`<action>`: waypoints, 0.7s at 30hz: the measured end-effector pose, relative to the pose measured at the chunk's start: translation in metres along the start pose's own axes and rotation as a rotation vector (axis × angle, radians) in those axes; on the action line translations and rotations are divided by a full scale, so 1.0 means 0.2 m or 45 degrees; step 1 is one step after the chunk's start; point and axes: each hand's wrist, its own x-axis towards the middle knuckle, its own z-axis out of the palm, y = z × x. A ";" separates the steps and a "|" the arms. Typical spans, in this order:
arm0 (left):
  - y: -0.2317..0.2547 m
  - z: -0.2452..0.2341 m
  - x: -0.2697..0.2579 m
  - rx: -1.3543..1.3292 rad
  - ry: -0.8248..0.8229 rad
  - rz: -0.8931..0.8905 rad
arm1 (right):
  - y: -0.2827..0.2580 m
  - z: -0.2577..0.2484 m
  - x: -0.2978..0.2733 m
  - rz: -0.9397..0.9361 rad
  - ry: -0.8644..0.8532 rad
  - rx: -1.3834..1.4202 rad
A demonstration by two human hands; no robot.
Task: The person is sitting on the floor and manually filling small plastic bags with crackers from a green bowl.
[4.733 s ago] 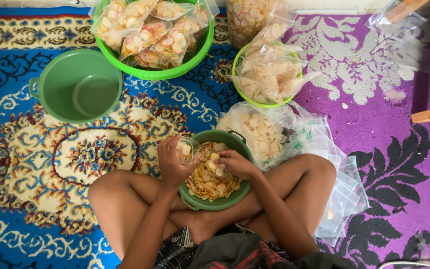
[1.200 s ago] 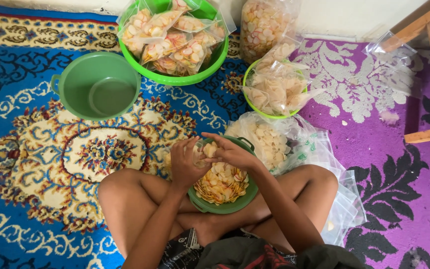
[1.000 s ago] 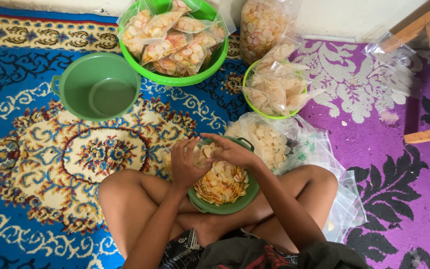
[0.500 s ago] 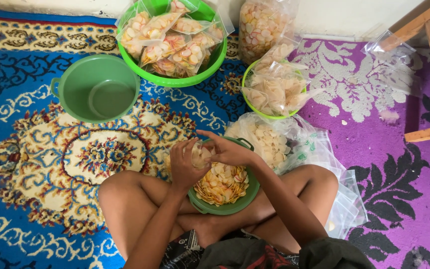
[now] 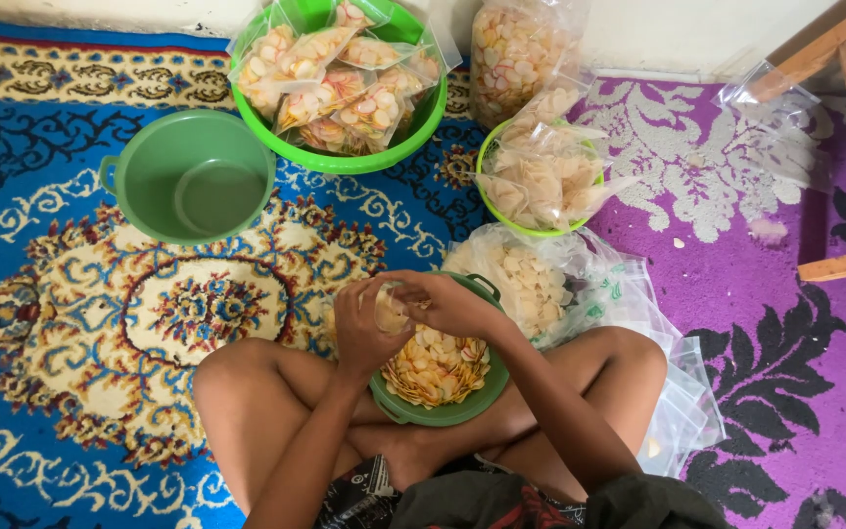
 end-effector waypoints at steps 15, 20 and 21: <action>0.15 -0.20 0.12 -0.346 0.537 0.258 | 0.29 0.15 -0.19 -0.379 0.471 0.175; 0.52 -0.34 0.16 -0.682 0.532 -0.043 | 0.10 0.34 -0.18 -0.652 0.402 0.068; 0.59 -0.35 0.16 -0.751 0.469 -0.130 | 0.07 0.36 -0.17 -0.836 0.465 0.100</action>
